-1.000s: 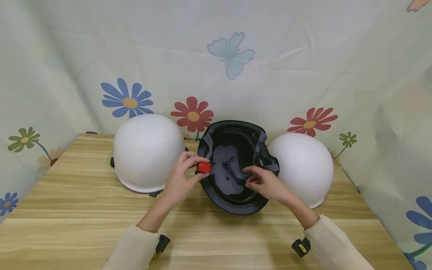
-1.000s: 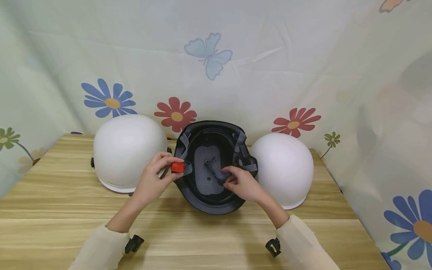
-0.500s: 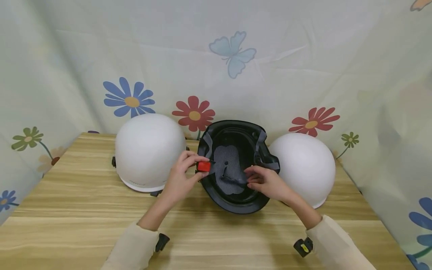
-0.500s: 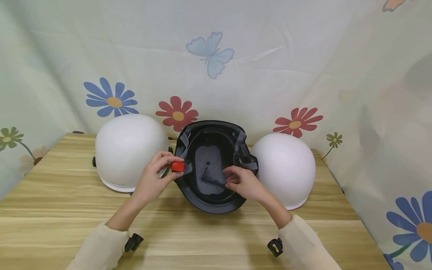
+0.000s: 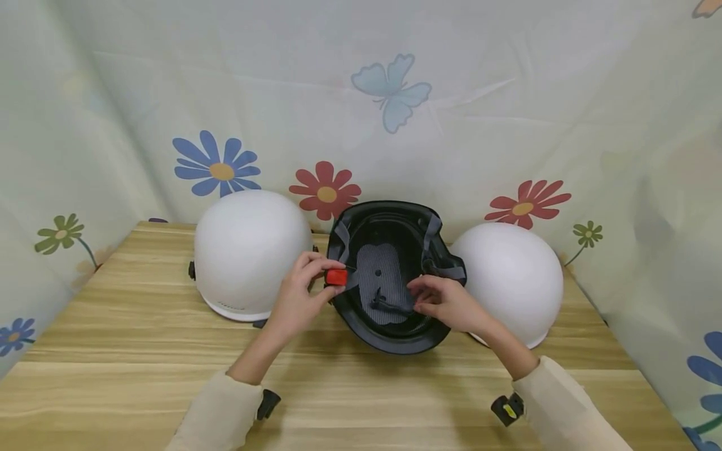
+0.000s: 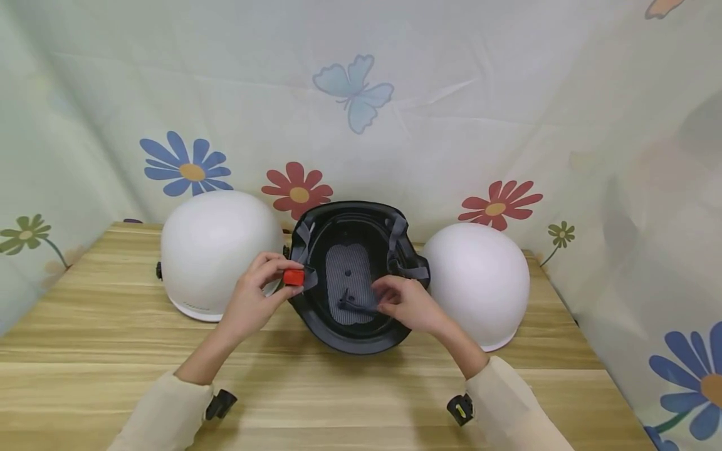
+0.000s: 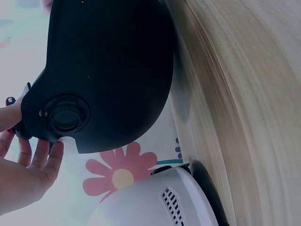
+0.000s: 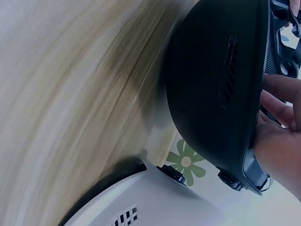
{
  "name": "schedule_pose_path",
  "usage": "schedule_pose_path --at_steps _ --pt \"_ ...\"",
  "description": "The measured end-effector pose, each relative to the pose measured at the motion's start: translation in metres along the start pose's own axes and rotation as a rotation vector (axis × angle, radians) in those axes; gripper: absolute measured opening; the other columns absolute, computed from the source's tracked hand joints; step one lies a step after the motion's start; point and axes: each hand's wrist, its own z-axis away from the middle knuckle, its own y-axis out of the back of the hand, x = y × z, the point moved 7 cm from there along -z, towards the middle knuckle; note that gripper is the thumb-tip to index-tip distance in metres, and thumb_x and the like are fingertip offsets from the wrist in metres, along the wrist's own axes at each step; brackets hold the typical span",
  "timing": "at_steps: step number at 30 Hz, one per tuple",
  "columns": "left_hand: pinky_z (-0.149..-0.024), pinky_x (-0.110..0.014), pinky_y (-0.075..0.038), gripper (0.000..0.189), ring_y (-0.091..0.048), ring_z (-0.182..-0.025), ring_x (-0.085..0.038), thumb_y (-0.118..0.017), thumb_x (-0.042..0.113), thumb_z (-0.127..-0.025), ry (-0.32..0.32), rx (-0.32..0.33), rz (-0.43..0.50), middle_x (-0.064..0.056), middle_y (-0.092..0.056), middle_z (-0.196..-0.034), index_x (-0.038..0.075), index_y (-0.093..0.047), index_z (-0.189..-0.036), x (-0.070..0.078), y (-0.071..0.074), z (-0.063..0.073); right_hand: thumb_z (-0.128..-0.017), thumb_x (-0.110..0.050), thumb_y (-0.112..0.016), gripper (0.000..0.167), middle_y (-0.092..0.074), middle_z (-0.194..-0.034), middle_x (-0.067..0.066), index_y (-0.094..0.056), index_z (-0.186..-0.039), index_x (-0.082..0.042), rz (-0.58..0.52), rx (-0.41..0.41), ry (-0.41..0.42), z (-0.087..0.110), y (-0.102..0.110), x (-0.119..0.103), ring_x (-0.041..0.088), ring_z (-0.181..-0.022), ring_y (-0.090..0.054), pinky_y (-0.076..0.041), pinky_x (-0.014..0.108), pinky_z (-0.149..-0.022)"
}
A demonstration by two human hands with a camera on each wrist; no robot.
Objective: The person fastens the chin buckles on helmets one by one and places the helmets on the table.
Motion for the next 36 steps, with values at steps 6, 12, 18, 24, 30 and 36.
schedule_pose_path --at_steps 6,12,18,24,30,36 --pt "-0.086 -0.037 -0.047 0.028 -0.051 -0.098 -0.022 -0.073 0.003 -0.075 -0.014 0.002 -0.007 -0.008 -0.049 -0.105 0.007 -0.066 -0.102 0.001 -0.001 -0.001 -0.082 0.002 -0.064 0.035 -0.064 -0.088 0.010 -0.055 -0.115 0.006 0.156 -0.055 0.031 -0.001 -0.005 -0.002 0.011 -0.074 -0.060 -0.049 0.032 -0.070" --pt "-0.085 -0.038 -0.047 0.030 -0.051 -0.098 -0.023 -0.075 0.002 -0.073 -0.029 0.008 -0.010 -0.008 -0.050 -0.104 0.007 -0.066 -0.101 0.003 -0.002 -0.001 -0.080 0.004 -0.064 0.035 -0.063 -0.090 0.014 -0.055 -0.113 0.008 0.224 -0.057 0.080 -0.002 -0.009 -0.007 0.013 -0.074 -0.061 -0.050 0.026 -0.062" --pt "-0.084 -0.038 -0.047 0.030 -0.051 -0.098 -0.023 -0.074 0.001 -0.073 -0.024 0.007 -0.006 -0.009 -0.050 -0.105 0.006 -0.066 -0.101 0.002 -0.001 0.000 -0.081 0.005 -0.063 0.029 -0.062 -0.095 0.016 -0.058 -0.110 0.007 0.110 -0.040 0.052 -0.001 -0.005 -0.004 0.017 -0.079 -0.061 -0.050 0.025 -0.067" --pt "-0.084 -0.037 -0.048 0.029 -0.052 -0.096 -0.023 -0.073 0.001 -0.075 0.001 0.003 -0.008 -0.009 -0.049 -0.105 0.006 -0.065 -0.103 -0.002 0.001 0.001 -0.082 0.005 -0.063 0.026 -0.060 -0.093 0.017 -0.058 -0.108 0.007 -0.031 -0.025 0.043 0.001 0.001 -0.007 0.019 -0.079 -0.059 -0.051 0.027 -0.068" --pt "-0.078 -0.038 -0.049 0.030 -0.054 -0.091 -0.023 -0.075 0.002 -0.074 -0.017 0.024 -0.022 -0.010 -0.050 -0.104 0.004 -0.065 -0.102 -0.004 0.004 0.001 -0.081 0.004 -0.065 0.023 -0.060 -0.095 0.018 -0.061 -0.103 0.006 -0.037 0.022 0.084 0.001 0.004 -0.012 0.018 -0.080 -0.058 -0.051 0.026 -0.067" --pt "-0.076 -0.041 -0.048 0.030 -0.052 -0.088 -0.024 -0.075 0.002 -0.073 -0.015 0.032 -0.038 -0.010 -0.050 -0.103 0.004 -0.065 -0.101 -0.007 0.006 0.000 -0.080 0.001 -0.068 0.020 -0.058 -0.092 0.013 -0.064 -0.099 0.003 -0.024 0.088 0.085 0.001 0.008 -0.011 0.017 -0.077 -0.056 -0.049 0.024 -0.066"
